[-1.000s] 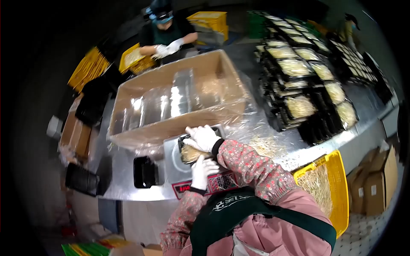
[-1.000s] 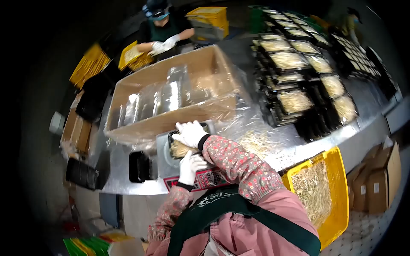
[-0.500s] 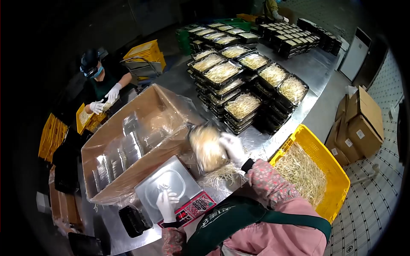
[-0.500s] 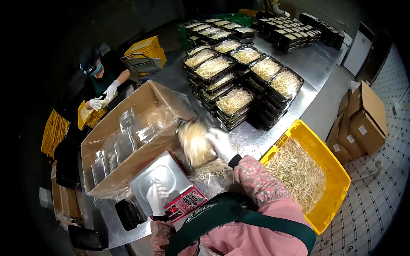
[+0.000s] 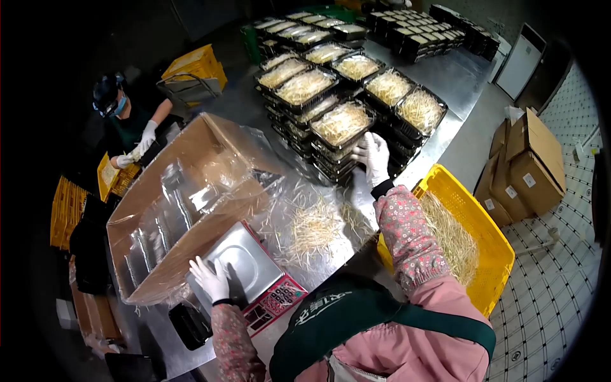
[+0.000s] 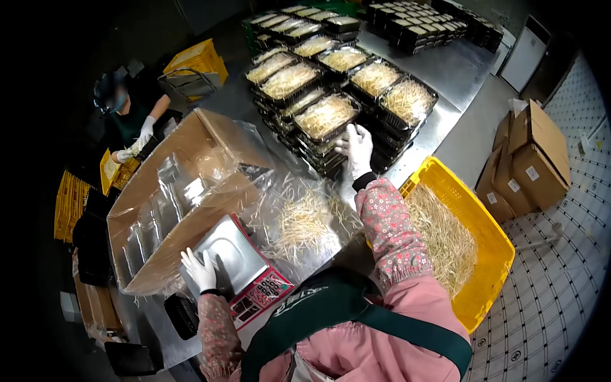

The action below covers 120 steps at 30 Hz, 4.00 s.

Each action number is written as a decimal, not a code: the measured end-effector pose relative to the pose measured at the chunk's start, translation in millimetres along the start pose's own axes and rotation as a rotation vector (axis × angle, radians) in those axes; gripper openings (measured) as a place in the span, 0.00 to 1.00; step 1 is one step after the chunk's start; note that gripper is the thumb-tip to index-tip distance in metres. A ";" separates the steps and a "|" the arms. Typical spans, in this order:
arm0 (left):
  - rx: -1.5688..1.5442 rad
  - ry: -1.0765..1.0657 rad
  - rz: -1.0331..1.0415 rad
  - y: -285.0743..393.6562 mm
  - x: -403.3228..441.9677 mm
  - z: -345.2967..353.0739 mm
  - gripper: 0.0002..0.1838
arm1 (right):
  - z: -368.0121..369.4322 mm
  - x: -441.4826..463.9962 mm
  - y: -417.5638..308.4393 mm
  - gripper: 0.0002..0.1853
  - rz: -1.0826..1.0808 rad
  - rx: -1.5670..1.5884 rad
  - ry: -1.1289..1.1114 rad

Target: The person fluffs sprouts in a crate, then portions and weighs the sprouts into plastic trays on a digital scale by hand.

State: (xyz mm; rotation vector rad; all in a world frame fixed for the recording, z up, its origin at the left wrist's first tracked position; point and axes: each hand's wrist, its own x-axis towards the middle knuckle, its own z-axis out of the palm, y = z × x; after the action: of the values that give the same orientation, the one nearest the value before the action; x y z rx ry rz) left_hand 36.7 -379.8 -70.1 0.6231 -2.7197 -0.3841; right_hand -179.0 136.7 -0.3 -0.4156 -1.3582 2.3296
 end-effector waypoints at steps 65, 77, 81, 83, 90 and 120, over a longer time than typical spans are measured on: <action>0.014 -0.099 -0.452 -243.9 -148.7 -65.6 0.27 | -72.7 -87.1 89.9 0.27 -0.096 -1.242 -1.033; 0.312 0.054 -0.523 -241.2 -137.8 -77.7 0.17 | -69.4 -179.3 93.6 0.17 -0.016 -1.751 -0.987; 0.150 0.353 -0.502 -224.8 -121.1 -114.4 0.15 | -58.9 -191.1 55.2 0.20 -0.200 -1.688 -0.605; -0.342 0.613 -0.442 -186.8 -93.5 -127.0 0.09 | -68.2 -191.4 21.4 0.22 -0.272 -1.672 -0.516; -0.749 0.076 0.487 58.2 -11.6 -75.9 0.07 | -127.4 -280.7 3.9 0.22 -0.237 -1.447 -0.603; -1.014 -1.598 -0.089 458.9 -318.1 65.9 0.34 | -657.6 -162.9 -102.7 0.34 0.418 -1.447 0.407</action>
State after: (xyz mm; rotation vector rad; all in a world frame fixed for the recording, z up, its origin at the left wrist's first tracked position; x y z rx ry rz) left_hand 112.7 177.2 -59.5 0.0057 -2.7966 -3.0197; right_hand 278.5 597.8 -218.5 -1.5424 -2.6265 0.9144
